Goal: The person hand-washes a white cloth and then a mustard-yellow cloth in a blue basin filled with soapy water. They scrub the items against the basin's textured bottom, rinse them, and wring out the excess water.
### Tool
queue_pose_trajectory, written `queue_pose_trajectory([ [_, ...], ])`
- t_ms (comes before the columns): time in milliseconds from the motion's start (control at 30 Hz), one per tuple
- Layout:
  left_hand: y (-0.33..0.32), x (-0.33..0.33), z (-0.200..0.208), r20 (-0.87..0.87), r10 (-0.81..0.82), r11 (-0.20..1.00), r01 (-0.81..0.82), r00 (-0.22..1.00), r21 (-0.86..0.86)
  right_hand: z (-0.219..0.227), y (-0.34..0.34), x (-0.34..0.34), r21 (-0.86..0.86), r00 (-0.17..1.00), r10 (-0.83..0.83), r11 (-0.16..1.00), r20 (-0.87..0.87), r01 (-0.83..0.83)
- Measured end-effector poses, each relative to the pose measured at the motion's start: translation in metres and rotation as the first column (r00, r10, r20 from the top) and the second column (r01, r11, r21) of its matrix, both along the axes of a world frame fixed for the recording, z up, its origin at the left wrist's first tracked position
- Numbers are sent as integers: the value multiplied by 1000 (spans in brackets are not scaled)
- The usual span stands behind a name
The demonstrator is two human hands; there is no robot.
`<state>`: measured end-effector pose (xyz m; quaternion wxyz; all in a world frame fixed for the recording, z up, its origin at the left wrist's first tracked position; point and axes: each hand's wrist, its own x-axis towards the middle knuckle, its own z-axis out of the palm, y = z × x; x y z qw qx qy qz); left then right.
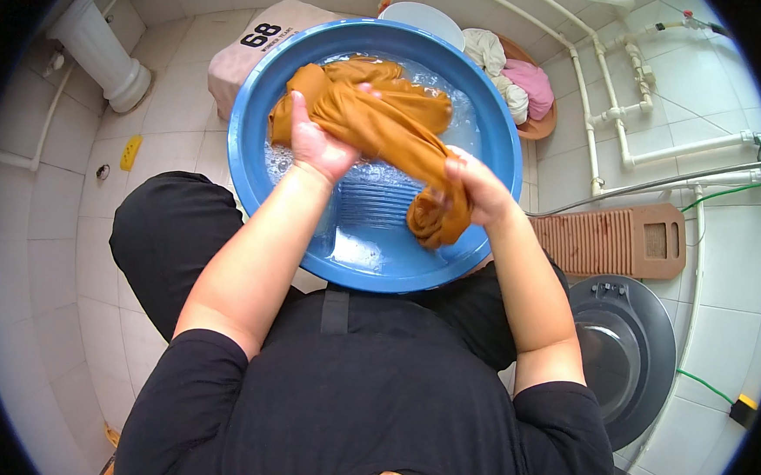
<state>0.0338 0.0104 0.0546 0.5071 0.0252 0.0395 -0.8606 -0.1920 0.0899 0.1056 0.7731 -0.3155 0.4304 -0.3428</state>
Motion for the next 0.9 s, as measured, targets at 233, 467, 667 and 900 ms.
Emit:
queue_pose_trajectory([
  [233, 2, -13, -24, 417, 144, 988, -151, 897, -16, -107, -41, -38, -440, 521, -392, 897, -758, 35],
  [467, 11, -18, -35, 460, -34, 994, -17, 887, 106, -106, -48, -28, 234, 385, 221, 972, -896, -12],
  [667, 24, -29, -36, 538, -64, 990, -13, 840, 138, -127, -57, -7, -447, 514, -500, 863, -697, 234],
  [900, 22, -20, -24, 461, -273, 952, 168, 844, 257, -29, 0, 109, -848, 807, -445, 514, -389, -125],
])
